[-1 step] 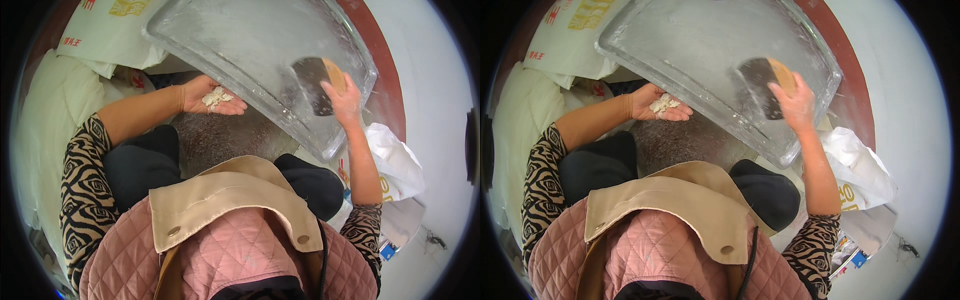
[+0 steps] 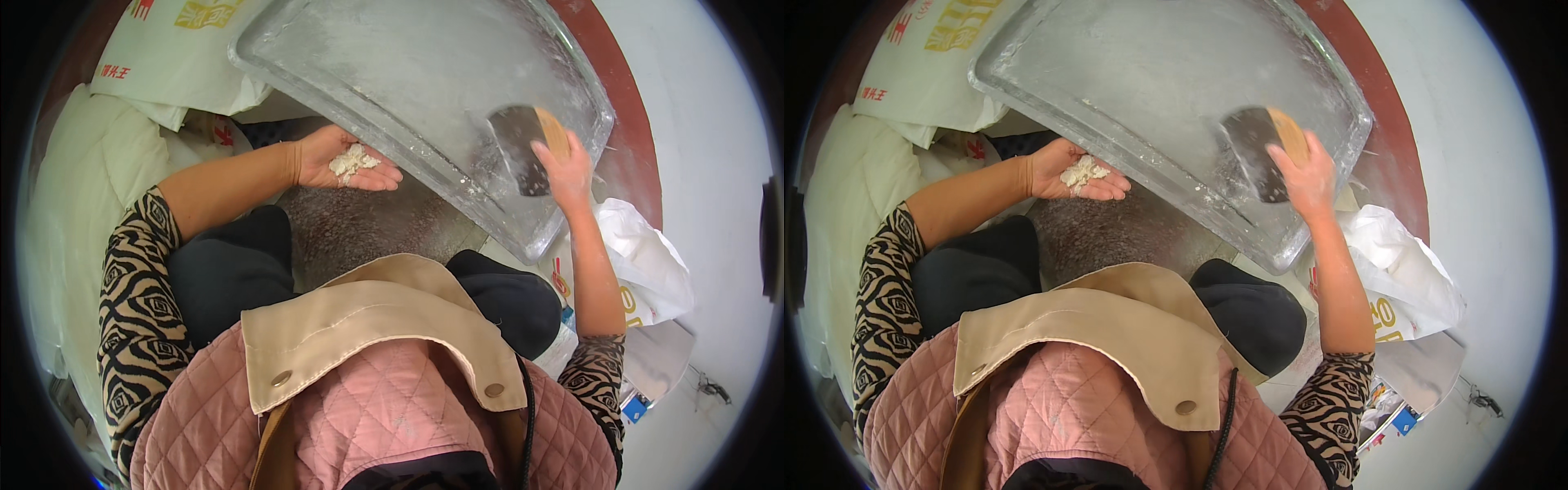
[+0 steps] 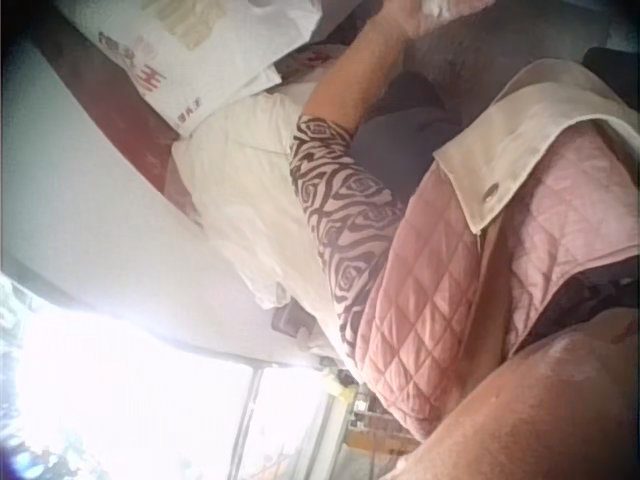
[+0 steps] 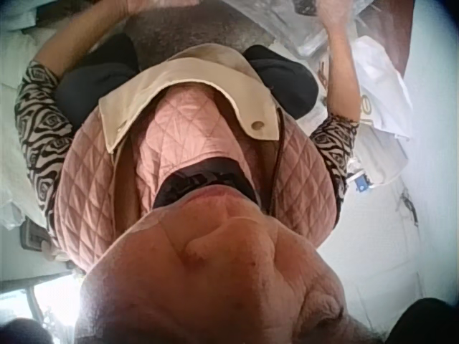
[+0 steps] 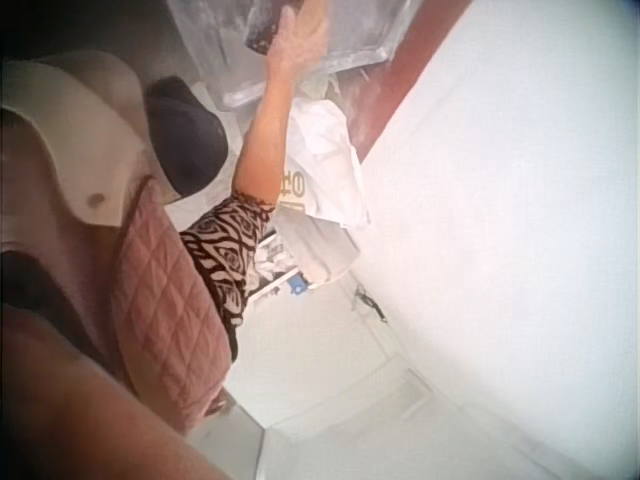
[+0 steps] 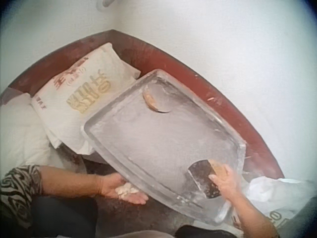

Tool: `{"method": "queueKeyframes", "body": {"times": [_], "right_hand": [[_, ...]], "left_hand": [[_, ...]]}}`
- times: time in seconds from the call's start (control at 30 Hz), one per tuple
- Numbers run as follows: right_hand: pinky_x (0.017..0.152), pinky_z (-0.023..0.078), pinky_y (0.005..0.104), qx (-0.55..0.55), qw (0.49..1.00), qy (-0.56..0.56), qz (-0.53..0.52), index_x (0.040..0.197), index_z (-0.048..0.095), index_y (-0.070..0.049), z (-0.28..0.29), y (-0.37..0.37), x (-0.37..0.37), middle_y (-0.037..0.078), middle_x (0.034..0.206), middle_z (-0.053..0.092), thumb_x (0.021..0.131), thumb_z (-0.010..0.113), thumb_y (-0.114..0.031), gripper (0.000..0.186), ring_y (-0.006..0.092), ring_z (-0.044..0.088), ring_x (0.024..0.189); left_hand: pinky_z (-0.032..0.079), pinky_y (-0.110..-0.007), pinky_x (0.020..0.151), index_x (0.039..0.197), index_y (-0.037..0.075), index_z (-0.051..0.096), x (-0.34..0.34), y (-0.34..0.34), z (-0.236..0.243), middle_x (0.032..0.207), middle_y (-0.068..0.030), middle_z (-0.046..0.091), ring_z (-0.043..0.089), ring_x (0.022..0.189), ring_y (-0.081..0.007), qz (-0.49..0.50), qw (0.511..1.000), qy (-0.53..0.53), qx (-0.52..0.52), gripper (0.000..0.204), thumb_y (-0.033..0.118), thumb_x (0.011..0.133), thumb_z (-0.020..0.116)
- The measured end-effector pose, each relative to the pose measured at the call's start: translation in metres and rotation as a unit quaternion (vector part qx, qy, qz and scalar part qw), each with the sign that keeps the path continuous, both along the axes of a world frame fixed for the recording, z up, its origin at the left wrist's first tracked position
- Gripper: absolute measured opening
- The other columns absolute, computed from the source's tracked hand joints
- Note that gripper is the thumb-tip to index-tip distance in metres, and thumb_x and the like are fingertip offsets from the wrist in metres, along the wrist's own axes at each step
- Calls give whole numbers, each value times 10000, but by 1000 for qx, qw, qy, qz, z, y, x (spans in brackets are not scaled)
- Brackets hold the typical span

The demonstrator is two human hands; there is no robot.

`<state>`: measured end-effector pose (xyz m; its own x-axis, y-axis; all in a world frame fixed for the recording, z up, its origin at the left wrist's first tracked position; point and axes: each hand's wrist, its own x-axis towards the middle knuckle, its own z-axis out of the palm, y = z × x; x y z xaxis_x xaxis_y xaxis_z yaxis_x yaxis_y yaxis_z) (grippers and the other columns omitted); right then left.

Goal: The person kneads a large mass of dough on a metal tray, then uses a bench scraper to remove and clean residual dough from the tray. They wipe the tray with a cloth and place the cleaned tray aside. The person then walks to a freezer, opens it, and places a white bag inside.

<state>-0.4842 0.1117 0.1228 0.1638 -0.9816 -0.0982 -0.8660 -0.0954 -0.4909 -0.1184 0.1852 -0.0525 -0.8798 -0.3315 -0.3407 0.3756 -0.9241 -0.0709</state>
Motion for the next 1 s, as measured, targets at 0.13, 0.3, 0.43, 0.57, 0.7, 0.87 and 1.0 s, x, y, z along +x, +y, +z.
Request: {"method": "queueKeyframes", "body": {"times": [0.13, 0.3, 0.43, 0.57, 0.7, 0.87, 1.0], "right_hand": [[823, 531, 403, 26, 994, 56, -91, 1148, 668, -14, -31, 30, -62, 190, 971, 722, 837, 817, -357, 486, 331, 693, 889], [855, 533, 372, 35, 999, 25, -21, 1227, 663, -15, -42, 34, -33, 152, 1046, 741, 844, 827, -348, 533, 272, 703, 935], [772, 534, 392, 76, 996, -11, 37, 1162, 665, -38, -38, 27, 11, 178, 943, 720, 825, 833, -407, 528, 317, 694, 848], [732, 520, 378, 110, 989, -50, 90, 1103, 671, -13, -45, 27, 41, 169, 896, 713, 805, 844, -418, 531, 259, 647, 766], [719, 513, 365, 154, 979, -99, 85, 1057, 687, 2, -46, 20, 59, 135, 868, 710, 811, 835, -392, 488, 219, 623, 744], [799, 530, 320, 202, 966, -141, 79, 1144, 678, 13, -30, 16, 96, 87, 961, 737, 826, 857, -263, 457, 131, 643, 844], [749, 541, 308, 163, 955, -234, 86, 1093, 674, -8, -17, 25, 125, 95, 883, 720, 825, 847, -220, 383, 172, 668, 803]], "left_hand": [[588, -500, 994, 1390, -178, 461, -12, 2, 4, 1315, -397, 569, 642, 1170, -489, -1, 1000, 12, 15, 684, 426, 1079, 377], [579, -519, 1004, 1430, -149, 439, -18, 0, 5, 1330, -405, 553, 628, 1183, -506, 19, 999, 31, 4, 696, 451, 1082, 376], [581, -523, 999, 1442, -132, 437, -19, 3, 6, 1326, -408, 551, 622, 1188, -512, 28, 999, 27, 15, 700, 467, 1085, 371], [587, -523, 991, 1448, -116, 439, -17, 4, 9, 1321, -409, 550, 620, 1190, -512, 28, 999, -7, 17, 701, 481, 1088, 363], [585, -530, 994, 1458, -107, 426, -15, 3, 10, 1336, -410, 535, 617, 1195, -512, 48, 998, 30, 19, 699, 483, 1087, 368], [582, -533, 998, 1474, -101, 401, -20, 5, 10, 1353, -420, 512, 601, 1210, -524, 22, 999, 28, 34, 723, 506, 1081, 380], [546, -529, 1052, 1475, -106, 390, -19, 8, 12, 1377, -425, 490, 591, 1227, -522, -6, 999, 43, 19, 688, 465, 1092, 381]]}}
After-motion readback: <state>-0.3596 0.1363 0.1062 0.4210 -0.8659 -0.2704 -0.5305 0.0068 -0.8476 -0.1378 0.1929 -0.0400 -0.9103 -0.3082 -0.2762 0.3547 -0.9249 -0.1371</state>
